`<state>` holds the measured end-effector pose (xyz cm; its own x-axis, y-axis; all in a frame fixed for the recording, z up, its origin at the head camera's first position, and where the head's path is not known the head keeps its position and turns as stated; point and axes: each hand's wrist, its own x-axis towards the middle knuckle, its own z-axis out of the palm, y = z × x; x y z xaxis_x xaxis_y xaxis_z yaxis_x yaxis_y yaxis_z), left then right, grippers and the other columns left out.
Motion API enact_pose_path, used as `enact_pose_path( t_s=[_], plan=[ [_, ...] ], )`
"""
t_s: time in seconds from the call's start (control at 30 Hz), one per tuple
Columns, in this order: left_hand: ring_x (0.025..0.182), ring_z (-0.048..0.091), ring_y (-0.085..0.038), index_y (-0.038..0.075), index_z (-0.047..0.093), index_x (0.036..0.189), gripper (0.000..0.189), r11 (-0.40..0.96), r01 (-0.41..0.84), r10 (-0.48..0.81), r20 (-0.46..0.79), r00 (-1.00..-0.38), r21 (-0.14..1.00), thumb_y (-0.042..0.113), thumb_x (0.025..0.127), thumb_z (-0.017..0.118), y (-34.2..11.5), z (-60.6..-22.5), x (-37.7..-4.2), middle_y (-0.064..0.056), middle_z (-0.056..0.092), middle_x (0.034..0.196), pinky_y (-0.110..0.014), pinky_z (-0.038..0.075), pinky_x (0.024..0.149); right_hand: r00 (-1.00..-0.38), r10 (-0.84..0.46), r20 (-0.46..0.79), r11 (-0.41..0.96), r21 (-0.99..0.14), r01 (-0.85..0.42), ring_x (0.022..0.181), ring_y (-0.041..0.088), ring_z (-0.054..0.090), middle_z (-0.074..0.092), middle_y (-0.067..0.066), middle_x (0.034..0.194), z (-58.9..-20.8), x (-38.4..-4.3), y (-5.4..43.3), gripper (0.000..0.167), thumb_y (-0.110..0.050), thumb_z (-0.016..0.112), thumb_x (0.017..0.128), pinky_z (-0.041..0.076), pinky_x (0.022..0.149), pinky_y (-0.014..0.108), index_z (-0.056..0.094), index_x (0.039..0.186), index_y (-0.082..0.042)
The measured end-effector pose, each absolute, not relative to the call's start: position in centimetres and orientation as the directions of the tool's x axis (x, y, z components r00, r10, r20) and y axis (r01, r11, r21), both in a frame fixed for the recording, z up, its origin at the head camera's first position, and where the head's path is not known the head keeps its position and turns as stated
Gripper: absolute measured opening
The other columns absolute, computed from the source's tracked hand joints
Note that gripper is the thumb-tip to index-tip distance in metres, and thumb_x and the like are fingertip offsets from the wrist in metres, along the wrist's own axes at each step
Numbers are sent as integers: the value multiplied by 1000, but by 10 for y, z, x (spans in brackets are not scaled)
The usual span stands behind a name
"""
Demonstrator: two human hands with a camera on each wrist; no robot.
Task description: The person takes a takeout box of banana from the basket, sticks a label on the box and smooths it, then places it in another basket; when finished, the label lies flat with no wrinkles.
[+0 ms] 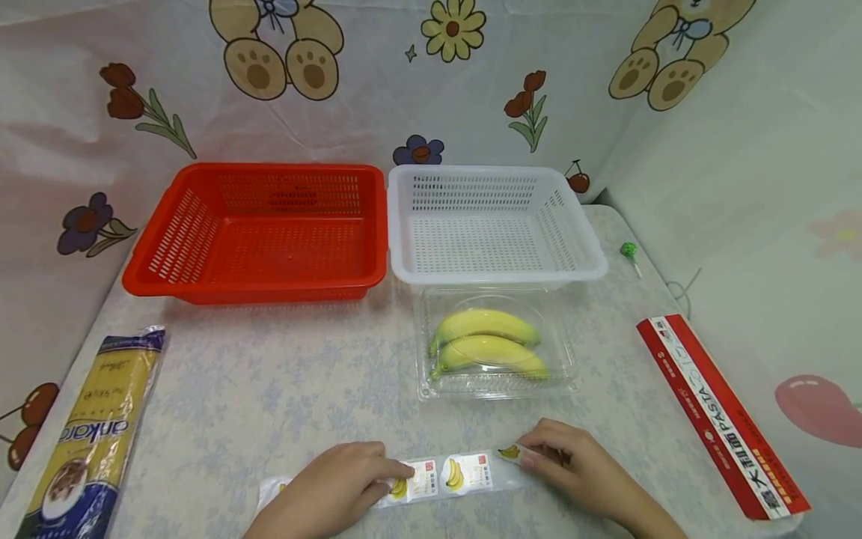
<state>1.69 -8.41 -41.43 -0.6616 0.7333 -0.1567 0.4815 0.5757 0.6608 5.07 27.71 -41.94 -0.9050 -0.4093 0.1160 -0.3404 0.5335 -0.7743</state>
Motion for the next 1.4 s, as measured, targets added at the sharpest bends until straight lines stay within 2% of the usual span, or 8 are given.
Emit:
enact_pose_path(
  t_s=[0.17,0.33,0.43,0.5,0.73,0.97,1.2,1.4],
  plan=[
    [63,40,4,32,71,120,26,553,533,712,-31,-701,641,26,95,65,-69,-403,10,20,49,80,-14,37,57,-888,-438,144,501,-780,-374,66,-4,46,60,-12,78,-405,42,271,23,-8,74,88,42,52,16,71,103,-24],
    [92,61,-1,31,62,129,30,514,530,658,86,-748,675,35,99,60,-45,-387,0,17,64,107,-23,52,74,-876,-451,169,464,-794,-392,64,-2,45,59,-10,75,-388,31,260,23,-8,75,87,41,51,16,71,103,-23],
    [105,62,-4,32,57,134,35,479,548,647,147,-749,686,38,100,58,-29,-378,-6,16,65,122,-29,54,84,-873,-449,189,448,-798,-403,62,-1,44,58,-10,74,-380,24,253,23,-8,76,86,40,50,17,71,103,-23],
    [105,62,-4,31,57,135,36,458,566,644,183,-743,685,37,100,59,-20,-373,-10,16,65,121,-28,54,84,-876,-440,195,448,-798,-403,61,-1,43,58,-10,74,-375,19,249,23,-9,77,85,40,50,17,72,103,-22],
    [86,62,-6,22,68,121,26,422,601,594,294,-748,678,24,95,67,-2,-364,-21,11,70,99,-19,50,73,-884,-415,216,490,-766,-417,60,-1,44,58,-12,73,-364,5,243,22,-12,81,81,41,51,17,73,97,-25],
    [105,62,-8,21,70,118,25,457,587,543,312,-779,669,26,93,69,3,-360,-31,10,67,113,-30,55,83,-867,-417,272,454,-764,-458,61,3,45,58,-6,72,-358,-6,247,26,-4,82,78,40,51,18,72,96,-19],
    [78,54,-4,21,72,111,18,439,601,519,357,-777,668,20,94,69,7,-354,-40,12,67,88,-21,45,69,-871,-394,293,455,-761,-462,60,4,44,56,-6,72,-351,-17,247,28,-1,81,77,40,50,20,72,97,-18],
    [70,51,-5,19,73,106,15,440,586,433,411,-802,681,15,92,69,14,-351,-50,11,67,83,-21,44,64,-892,-320,320,479,-758,-444,57,6,44,57,-5,72,-346,-26,249,32,2,81,77,38,47,21,71,102,-16]
  ],
)
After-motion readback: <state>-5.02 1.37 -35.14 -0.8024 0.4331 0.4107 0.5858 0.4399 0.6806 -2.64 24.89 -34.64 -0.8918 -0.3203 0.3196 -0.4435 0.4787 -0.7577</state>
